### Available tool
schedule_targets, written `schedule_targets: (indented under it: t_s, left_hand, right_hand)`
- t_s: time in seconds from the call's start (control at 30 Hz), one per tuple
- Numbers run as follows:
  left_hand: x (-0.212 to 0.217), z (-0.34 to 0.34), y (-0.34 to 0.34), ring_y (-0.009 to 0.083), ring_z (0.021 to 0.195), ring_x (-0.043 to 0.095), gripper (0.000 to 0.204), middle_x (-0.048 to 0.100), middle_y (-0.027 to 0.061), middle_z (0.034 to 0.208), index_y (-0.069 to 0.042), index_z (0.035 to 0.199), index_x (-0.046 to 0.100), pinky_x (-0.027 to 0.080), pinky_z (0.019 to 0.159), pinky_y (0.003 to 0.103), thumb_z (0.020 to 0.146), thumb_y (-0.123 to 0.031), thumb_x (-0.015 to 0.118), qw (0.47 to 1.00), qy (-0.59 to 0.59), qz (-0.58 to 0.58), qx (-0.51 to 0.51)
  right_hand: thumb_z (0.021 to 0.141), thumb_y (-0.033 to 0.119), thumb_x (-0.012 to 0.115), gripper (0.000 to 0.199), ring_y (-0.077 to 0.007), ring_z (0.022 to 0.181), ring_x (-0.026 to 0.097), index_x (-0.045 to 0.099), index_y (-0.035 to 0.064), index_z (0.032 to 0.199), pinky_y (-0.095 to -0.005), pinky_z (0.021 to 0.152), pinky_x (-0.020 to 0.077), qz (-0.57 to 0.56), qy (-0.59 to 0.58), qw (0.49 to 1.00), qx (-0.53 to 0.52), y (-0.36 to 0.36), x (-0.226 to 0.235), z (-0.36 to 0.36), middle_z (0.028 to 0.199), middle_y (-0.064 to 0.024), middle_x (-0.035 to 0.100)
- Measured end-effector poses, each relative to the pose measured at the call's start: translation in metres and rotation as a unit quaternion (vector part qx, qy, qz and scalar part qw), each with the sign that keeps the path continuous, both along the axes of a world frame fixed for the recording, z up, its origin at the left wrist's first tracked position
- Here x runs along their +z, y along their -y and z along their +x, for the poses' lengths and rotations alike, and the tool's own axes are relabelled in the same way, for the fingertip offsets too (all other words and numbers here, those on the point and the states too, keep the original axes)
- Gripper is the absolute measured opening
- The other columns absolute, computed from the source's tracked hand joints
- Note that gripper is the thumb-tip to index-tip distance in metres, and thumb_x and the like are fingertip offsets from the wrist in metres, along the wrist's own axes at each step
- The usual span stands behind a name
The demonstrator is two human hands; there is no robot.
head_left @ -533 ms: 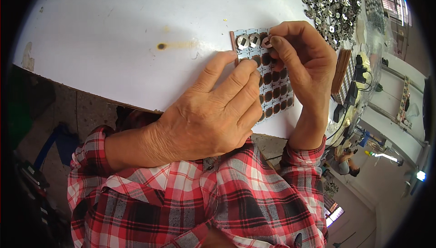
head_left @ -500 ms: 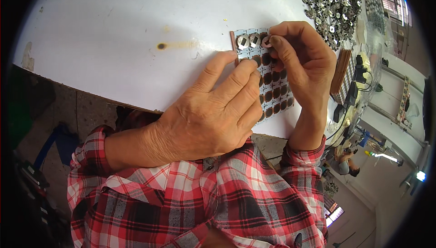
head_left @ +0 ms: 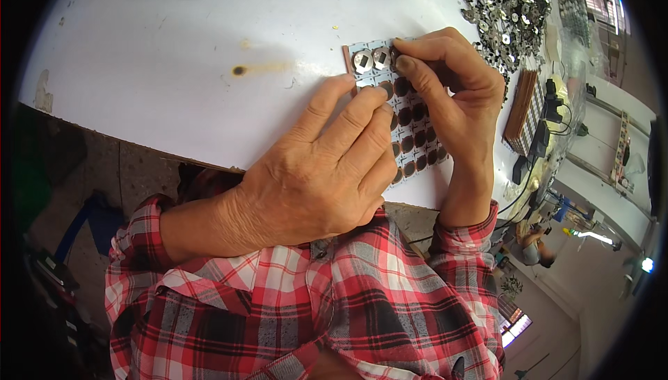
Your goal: Placing small metal components into a grid template on a production workbench.
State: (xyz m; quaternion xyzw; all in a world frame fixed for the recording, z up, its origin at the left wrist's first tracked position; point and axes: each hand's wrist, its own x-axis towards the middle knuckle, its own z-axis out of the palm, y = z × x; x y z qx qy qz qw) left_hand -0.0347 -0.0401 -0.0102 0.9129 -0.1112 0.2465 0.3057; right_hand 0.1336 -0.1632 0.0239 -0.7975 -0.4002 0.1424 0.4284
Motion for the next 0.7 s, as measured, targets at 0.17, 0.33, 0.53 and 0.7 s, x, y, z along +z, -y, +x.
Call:
schedule_targets:
  t_s: [0.17,0.33,0.53,0.7]
  left_hand:
    - [0.007,0.0,-0.006,0.0389,0.122,0.06,0.055,0.065,0.0242,0.117,0.007,0.099,0.068,0.047,0.107,0.059,0.06,-0.03,0.082,1.0,-0.019,-0.014,-0.017]
    - [0.008,-0.002,-0.006,0.0388,0.123,0.059,0.057,0.064,0.0243,0.12,0.007,0.1,0.067,0.046,0.107,0.059,0.061,-0.031,0.084,0.999,-0.023,-0.026,-0.023]
    - [0.008,-0.002,-0.007,0.0388,0.123,0.059,0.058,0.064,0.0242,0.12,0.007,0.101,0.067,0.046,0.106,0.059,0.061,-0.031,0.084,0.999,-0.029,-0.027,-0.025]
    - [0.007,-0.002,-0.008,0.039,0.123,0.059,0.059,0.064,0.0241,0.12,0.008,0.102,0.067,0.046,0.107,0.059,0.062,-0.032,0.084,0.999,-0.027,-0.023,-0.025]
  right_hand:
    - [0.09,-0.004,0.072,0.019,-0.0047,0.073,0.061,0.077,0.0008,0.107,-0.0196,0.063,0.0463,-0.008,-0.013,1.0,0.0,0.001,0.003,-0.001,0.086,-0.0007,0.068]
    - [0.093,0.003,0.072,0.02,-0.006,0.078,0.063,0.077,0.0015,0.113,-0.0207,0.069,0.0491,-0.025,0.098,0.972,-0.214,0.033,0.014,0.032,0.09,-0.0024,0.075]
    - [0.091,0.012,0.075,0.018,-0.0067,0.075,0.063,0.077,0.0013,0.105,-0.0233,0.069,0.0498,-0.2,0.181,0.941,-0.204,0.053,0.015,0.052,0.086,-0.0014,0.074]
    - [0.093,0.01,0.072,0.011,-0.0059,0.075,0.062,0.075,0.0001,0.098,-0.0217,0.069,0.0486,-0.1,0.124,0.954,-0.256,0.051,0.02,0.053,0.085,-0.0011,0.072]
